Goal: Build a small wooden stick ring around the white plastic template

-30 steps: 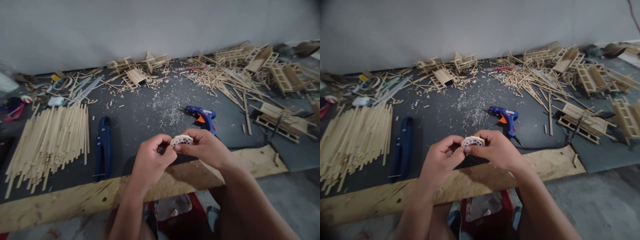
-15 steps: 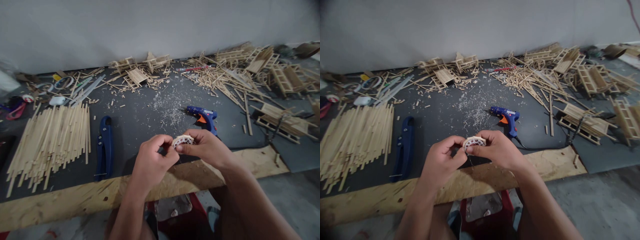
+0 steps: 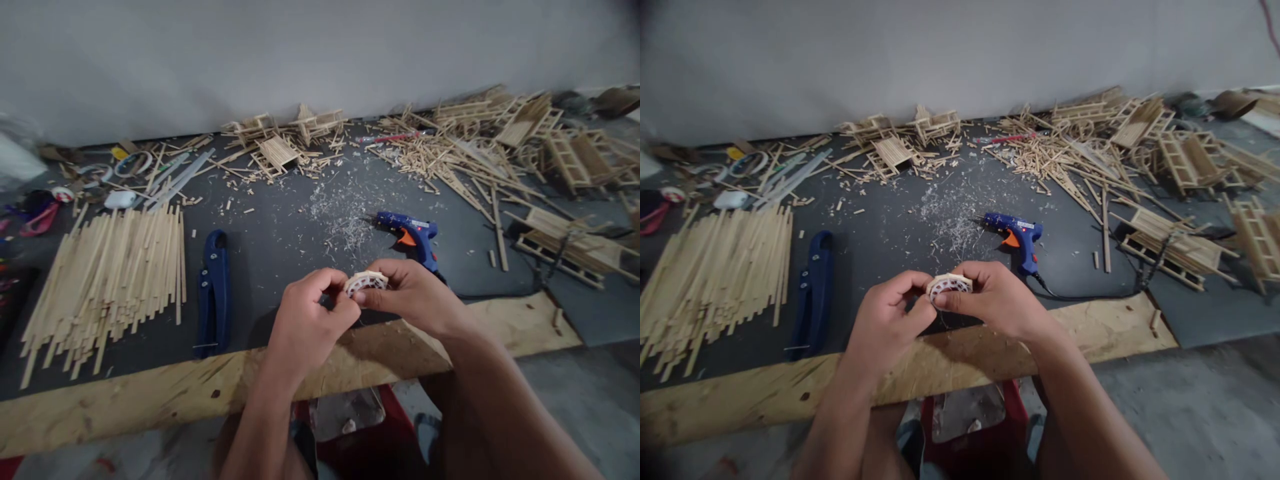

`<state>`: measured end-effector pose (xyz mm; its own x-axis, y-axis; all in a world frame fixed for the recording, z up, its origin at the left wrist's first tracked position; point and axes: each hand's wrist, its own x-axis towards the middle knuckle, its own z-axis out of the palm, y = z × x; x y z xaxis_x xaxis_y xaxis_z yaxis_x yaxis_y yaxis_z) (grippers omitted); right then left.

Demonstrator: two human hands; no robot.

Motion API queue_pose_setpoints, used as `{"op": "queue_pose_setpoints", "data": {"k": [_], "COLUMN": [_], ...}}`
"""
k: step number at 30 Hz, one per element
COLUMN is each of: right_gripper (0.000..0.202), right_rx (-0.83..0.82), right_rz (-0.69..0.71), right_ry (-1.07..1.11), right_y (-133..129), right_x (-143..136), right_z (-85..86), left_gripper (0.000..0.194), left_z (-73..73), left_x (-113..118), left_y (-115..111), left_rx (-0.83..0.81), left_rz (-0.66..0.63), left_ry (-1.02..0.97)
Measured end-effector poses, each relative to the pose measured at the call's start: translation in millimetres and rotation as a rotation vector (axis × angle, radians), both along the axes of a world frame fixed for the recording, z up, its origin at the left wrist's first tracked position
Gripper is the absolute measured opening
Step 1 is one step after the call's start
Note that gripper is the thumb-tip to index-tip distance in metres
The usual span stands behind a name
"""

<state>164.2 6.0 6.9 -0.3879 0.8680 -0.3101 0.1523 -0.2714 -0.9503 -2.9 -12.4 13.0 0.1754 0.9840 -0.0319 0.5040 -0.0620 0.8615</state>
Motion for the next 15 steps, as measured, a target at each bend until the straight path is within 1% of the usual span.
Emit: {"op": "queue_pose_setpoints", "data": {"k": [6,15], "right_gripper": [0.017,0.017], "right_rx": [-0.003,0.009], "right_rz": [-0.004,-0.008], "right_ry": [0.002,0.003], "right_y": [-0.1,-0.7], "right_x": [0.3,-0.4], "right_z": [-1.5,-2.4], "left_gripper": [0.010,0.009], "left_z": [-4.4,-4.6], "left_x": [-1.8,-1.7], "left_y": [-0.7,-1.0], "left_rx": [0.031,0.060], "left_rz": [-0.009,0.000], "left_ry": [0.015,0.048]}}
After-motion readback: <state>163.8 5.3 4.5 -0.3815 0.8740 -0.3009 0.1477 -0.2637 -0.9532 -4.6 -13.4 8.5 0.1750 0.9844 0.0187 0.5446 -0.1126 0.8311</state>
